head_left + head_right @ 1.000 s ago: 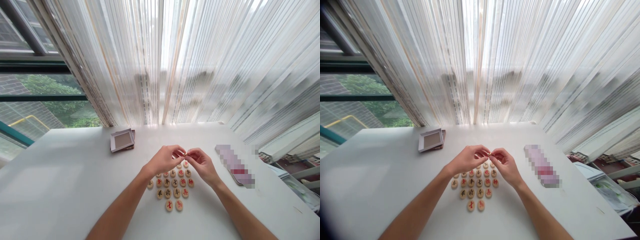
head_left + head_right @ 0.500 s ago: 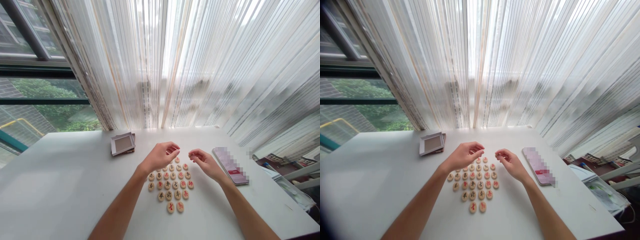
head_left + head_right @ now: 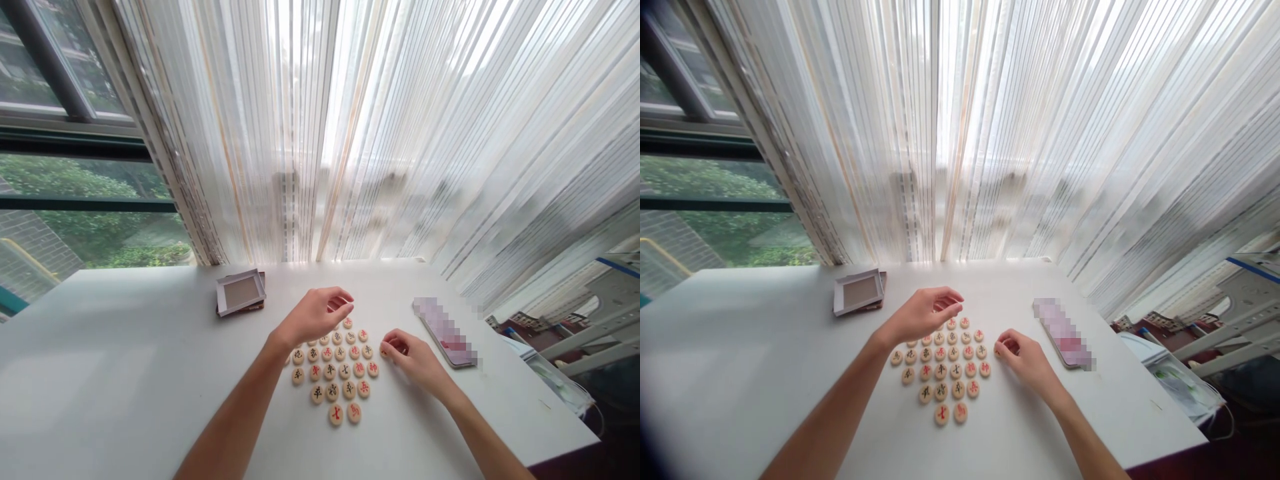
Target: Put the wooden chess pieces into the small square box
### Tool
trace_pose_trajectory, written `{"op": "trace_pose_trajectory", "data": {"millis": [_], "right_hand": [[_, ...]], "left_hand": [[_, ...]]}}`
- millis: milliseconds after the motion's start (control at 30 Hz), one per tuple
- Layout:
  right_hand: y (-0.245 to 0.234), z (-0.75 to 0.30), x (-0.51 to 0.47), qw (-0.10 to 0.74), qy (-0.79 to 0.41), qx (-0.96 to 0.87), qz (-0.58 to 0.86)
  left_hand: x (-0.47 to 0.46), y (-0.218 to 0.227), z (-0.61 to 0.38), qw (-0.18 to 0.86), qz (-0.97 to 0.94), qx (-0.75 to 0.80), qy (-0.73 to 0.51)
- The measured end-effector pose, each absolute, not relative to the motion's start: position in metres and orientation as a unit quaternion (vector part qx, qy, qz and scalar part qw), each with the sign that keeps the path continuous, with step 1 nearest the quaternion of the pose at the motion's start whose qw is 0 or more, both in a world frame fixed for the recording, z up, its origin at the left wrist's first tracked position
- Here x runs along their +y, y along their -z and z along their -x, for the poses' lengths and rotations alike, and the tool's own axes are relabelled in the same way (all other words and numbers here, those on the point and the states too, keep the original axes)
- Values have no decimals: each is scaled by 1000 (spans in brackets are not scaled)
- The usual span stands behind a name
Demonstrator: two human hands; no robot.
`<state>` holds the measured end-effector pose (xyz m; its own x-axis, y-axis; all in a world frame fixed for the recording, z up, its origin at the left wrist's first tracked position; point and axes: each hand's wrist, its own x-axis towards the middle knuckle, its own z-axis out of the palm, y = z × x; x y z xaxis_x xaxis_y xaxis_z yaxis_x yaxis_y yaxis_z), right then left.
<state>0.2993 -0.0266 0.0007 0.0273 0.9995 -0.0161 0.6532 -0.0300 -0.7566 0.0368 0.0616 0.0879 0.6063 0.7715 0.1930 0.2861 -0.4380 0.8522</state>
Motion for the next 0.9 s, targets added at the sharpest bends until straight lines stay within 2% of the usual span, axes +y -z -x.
{"op": "trace_pose_trajectory", "data": {"millis": [300, 500, 900], "right_hand": [[22, -292, -27, 328, -167, -642, 673], [24, -290, -44, 382, -155, -649, 640], [31, -286, -48, 371, -135, -700, 596]], "left_hand": [[62, -92, -33, 405, -798, 332, -299], [63, -91, -33, 406, -798, 334, -296], [59, -100, -24, 395, -801, 338, -297]]}}
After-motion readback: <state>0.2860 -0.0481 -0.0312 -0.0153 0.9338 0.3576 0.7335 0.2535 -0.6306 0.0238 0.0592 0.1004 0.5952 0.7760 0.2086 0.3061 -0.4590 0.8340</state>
